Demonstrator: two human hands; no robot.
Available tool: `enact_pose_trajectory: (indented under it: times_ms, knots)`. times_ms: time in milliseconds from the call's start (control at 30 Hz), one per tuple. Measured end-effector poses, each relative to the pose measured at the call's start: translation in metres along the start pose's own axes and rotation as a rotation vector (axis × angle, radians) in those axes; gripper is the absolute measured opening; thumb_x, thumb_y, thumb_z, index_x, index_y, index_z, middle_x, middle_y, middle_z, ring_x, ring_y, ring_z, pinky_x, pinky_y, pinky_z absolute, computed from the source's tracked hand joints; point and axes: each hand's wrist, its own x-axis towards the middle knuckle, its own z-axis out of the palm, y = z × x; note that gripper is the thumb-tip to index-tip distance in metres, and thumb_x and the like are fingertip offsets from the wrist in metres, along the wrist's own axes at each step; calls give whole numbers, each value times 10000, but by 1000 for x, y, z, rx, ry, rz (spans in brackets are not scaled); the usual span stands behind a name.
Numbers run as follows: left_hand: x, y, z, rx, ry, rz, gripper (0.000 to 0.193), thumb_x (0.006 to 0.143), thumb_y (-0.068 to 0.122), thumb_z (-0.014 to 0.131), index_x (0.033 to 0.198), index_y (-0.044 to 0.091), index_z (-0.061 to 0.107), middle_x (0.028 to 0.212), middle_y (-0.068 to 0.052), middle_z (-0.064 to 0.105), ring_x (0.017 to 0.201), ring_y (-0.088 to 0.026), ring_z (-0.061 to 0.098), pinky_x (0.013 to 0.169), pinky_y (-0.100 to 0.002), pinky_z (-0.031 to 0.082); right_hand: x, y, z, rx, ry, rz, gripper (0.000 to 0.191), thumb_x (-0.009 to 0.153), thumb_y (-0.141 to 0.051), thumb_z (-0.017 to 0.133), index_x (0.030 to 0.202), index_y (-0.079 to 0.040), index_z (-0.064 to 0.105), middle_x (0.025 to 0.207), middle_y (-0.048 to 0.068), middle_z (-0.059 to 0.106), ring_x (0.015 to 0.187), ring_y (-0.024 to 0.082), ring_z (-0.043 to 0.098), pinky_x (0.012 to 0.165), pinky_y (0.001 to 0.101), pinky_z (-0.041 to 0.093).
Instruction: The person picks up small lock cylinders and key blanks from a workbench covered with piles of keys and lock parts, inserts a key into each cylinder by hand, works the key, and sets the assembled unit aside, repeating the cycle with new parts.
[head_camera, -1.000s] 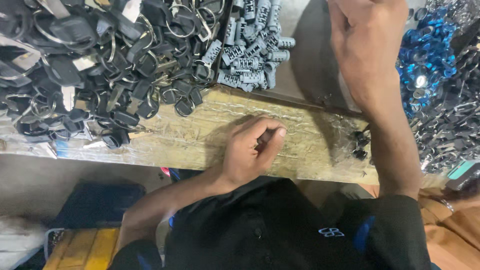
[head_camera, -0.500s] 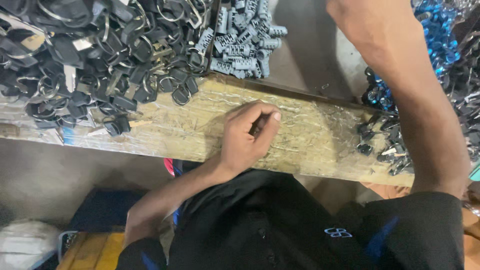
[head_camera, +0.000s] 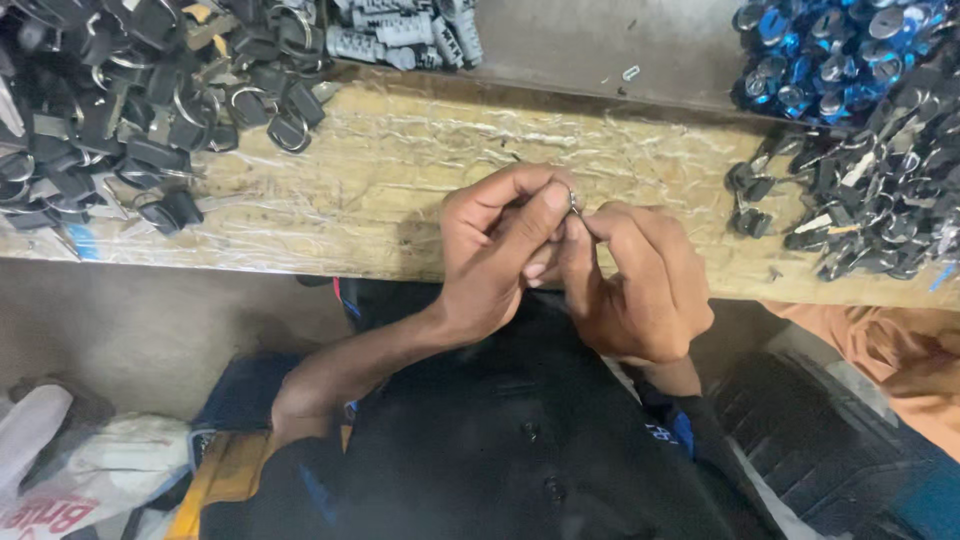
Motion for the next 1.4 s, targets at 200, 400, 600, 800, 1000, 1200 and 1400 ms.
enact_pose_trajectory:
  times_ms: [200, 400, 600, 800, 1000, 1200, 1400]
  knots:
    - [-7, 0, -1, 182, -29, 62, 146, 1122, 62, 595, 1186, -55, 656, 816, -16, 617, 629, -27, 468, 584, -226, 380, -10, 13, 10, 13, 119, -181, 172, 887, 152, 752, 1014, 119, 642, 889, 217, 661, 743, 351, 692, 647, 414, 566]
    - [-9, 1, -8, 185, -6, 5, 142, 1089, 38, 621, 1160, -65, 688, 812, -19, 626, 623, -28, 466, 569, -224, 368, 3, 12, 9, 155, 110, -206, 164, 898, 157, 762, 1009, 101, 654, 880, 206, 675, 728, 314, 692, 648, 385, 581]
    - [18, 46, -13, 589, -179, 78, 105, 1082, 23, 659, 1100, -46, 736, 896, -13, 685, 765, -44, 572, 665, -217, 460, 16, 12, -1, 305, -104, 81, 278, 902, 142, 747, 1155, 45, 685, 1029, 188, 686, 849, 281, 702, 748, 334, 562]
    - [24, 55, -27, 770, -145, 152, 101, 1038, 43, 674, 1061, -22, 748, 864, 38, 683, 719, -17, 521, 621, -213, 394, 33, 18, 0, 168, -282, -14, 193, 891, 92, 750, 1081, 88, 715, 945, 198, 696, 824, 292, 691, 734, 367, 553]
    - [20, 39, -36, 626, 53, 210, 65, 1038, 42, 685, 1034, -14, 717, 874, 48, 633, 709, -1, 452, 612, -205, 344, 117, 53, 17, 170, -339, 54, 124, 1033, -68, 736, 1116, 13, 777, 910, 93, 748, 733, 168, 669, 651, 263, 471]
    - [22, 34, -37, 618, 71, 273, 64, 1051, 34, 656, 1019, -12, 687, 863, 57, 600, 699, 2, 438, 604, -197, 324, 136, 89, 53, 111, -437, -142, 205, 1022, -41, 811, 1178, 8, 688, 1083, 105, 714, 934, 223, 678, 848, 310, 502]
    - [24, 30, -34, 440, 24, 157, 94, 1100, 54, 602, 1049, -12, 646, 805, 28, 564, 658, -8, 447, 579, -190, 346, 109, 81, 26, -106, -356, -54, 322, 919, 129, 755, 1217, 24, 689, 1148, 152, 655, 973, 262, 674, 863, 296, 513]
